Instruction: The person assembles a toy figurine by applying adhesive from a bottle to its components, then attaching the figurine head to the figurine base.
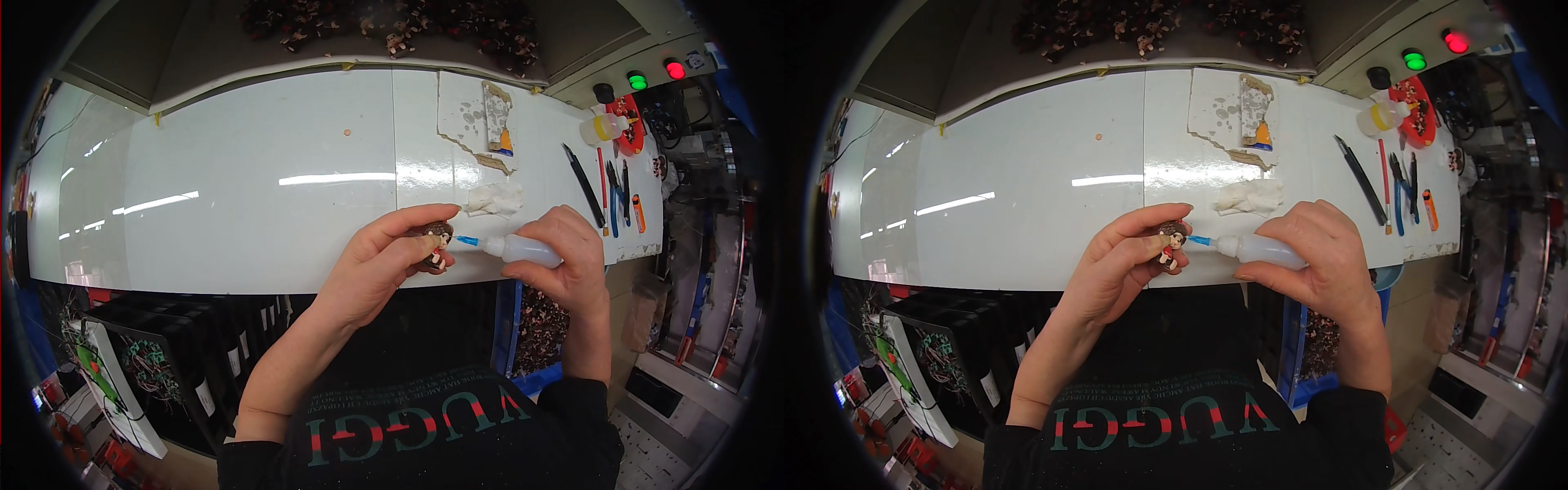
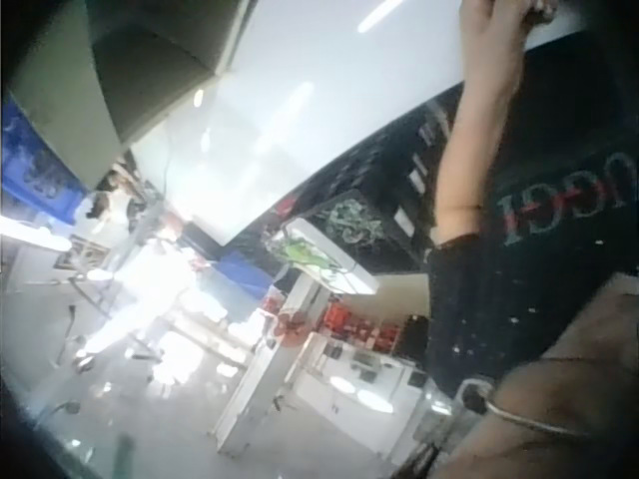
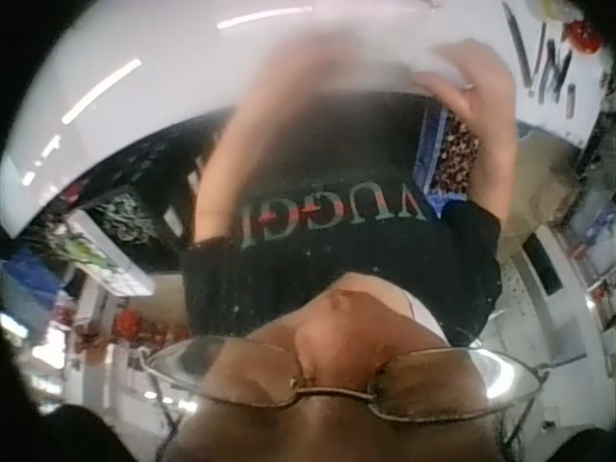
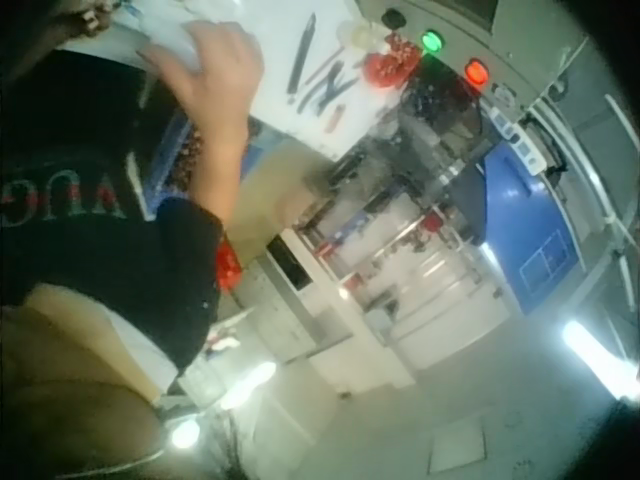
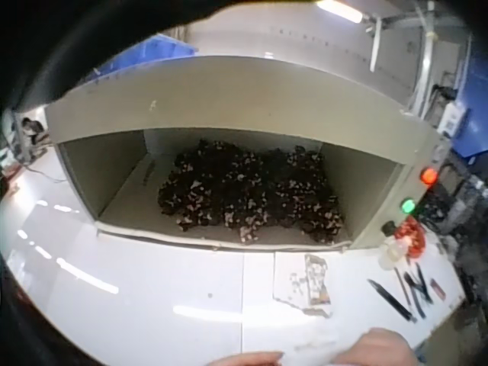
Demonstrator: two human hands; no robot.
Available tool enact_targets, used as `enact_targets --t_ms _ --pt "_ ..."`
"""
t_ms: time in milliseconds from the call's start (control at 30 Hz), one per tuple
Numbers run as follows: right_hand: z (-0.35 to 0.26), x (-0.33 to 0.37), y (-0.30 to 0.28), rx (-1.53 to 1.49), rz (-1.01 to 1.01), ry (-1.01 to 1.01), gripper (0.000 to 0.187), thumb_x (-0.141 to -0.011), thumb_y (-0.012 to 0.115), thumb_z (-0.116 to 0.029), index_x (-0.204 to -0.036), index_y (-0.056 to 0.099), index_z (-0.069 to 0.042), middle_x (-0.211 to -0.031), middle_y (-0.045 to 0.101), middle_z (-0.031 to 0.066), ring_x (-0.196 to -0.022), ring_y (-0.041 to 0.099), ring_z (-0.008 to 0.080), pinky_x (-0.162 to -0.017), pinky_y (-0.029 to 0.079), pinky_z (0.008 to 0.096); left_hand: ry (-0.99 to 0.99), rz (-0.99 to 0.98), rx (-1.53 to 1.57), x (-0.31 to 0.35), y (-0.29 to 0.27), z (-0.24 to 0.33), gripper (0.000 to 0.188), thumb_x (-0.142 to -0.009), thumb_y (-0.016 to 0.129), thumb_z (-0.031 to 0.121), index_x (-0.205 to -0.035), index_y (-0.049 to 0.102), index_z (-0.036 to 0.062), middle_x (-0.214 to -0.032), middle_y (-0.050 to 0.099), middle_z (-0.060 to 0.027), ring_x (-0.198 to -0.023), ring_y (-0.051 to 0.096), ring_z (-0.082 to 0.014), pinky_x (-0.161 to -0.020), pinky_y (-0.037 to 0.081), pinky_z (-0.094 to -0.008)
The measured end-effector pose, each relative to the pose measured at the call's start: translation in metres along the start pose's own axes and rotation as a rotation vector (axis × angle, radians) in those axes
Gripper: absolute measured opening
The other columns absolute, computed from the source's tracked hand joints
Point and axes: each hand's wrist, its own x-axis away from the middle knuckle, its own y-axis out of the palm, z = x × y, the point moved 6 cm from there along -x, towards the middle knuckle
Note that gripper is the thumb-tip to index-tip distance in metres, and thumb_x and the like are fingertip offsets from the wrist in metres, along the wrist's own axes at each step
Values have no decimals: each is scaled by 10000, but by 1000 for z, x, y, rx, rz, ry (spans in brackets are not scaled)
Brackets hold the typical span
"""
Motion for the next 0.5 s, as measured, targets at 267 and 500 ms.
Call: enact_targets --t_ms 267,500 --pt "-14 -5 -9 215 -12 -140 405 -544 825 -311 -803 626 -71 -681 534 37 -597 505 208 -546 371 308 -19 -56 -17 -3 6 3 385 -884 478 77 -1255 531 -10 -1061 578 -104 -875 594 -162 -807 492 -275" --pt "11 7 -14 -53 -11 12 364 -617 817 -239 -849 628 -33 -717 555 55 -636 534 220 -601 417 303 -11 -75 46 -1 3 5 419 -881 465 75 -1287 495 -20 -1129 562 -117 -876 593 -166 -813 494 -275"
